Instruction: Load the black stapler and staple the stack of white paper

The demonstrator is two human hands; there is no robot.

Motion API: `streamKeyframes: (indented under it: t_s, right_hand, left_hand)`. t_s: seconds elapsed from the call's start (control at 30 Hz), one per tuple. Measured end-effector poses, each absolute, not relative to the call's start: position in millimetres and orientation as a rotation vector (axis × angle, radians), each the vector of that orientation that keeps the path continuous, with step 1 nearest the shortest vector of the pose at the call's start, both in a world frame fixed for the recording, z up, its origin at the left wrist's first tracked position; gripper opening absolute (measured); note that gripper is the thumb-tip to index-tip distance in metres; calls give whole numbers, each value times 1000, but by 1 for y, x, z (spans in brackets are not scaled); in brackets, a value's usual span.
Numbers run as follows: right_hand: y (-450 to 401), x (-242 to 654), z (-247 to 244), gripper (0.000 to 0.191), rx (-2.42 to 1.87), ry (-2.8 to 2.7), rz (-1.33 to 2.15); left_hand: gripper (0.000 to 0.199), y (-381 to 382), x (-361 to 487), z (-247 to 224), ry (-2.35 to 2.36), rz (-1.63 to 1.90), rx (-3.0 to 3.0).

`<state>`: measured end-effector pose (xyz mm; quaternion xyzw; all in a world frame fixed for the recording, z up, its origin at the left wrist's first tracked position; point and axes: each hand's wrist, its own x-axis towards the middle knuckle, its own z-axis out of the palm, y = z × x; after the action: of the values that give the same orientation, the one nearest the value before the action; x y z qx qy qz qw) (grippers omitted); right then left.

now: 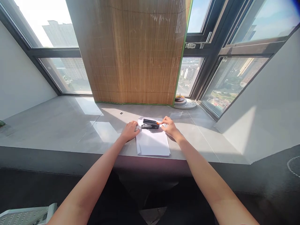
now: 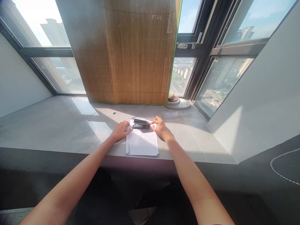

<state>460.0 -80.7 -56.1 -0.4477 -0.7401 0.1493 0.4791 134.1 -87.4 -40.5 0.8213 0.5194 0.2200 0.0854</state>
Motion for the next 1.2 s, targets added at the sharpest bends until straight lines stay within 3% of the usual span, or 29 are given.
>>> streamKeyframes:
  t_s: [0.2,0.37,0.67,0.73,0.8,0.93,1.2]
  right_hand:
    - [-83,458,-59,28,-1177,-1711,622]
    - [-83,459,-59,28,-1245,-1826,425]
    - [-95,457,-43,39,-1211,-1912,346]
    - [-91,454,-33,33,-1254,-1827,358]
    - [-84,449,-21,27,-1305,-1776,427]
    - [-69,435,-3,35,-1182,-1807,717]
    - [-66,430,-34,33,-1087,-1834,729]
  left_hand:
    - [30,-86,134,-43,1562,648,2452]
    - [39,-85,133,-45,1585,649,2420]
    - [33,-85,132,-41,1594,698,2329]
    - [31,-85,132,-40,1595,704,2318]
    - [31,-84,132,-40,1592,698,2318]
    - [26,-83,132,-42,1599,693,2296]
    - [24,-78,130,-44,1586,743,2229]
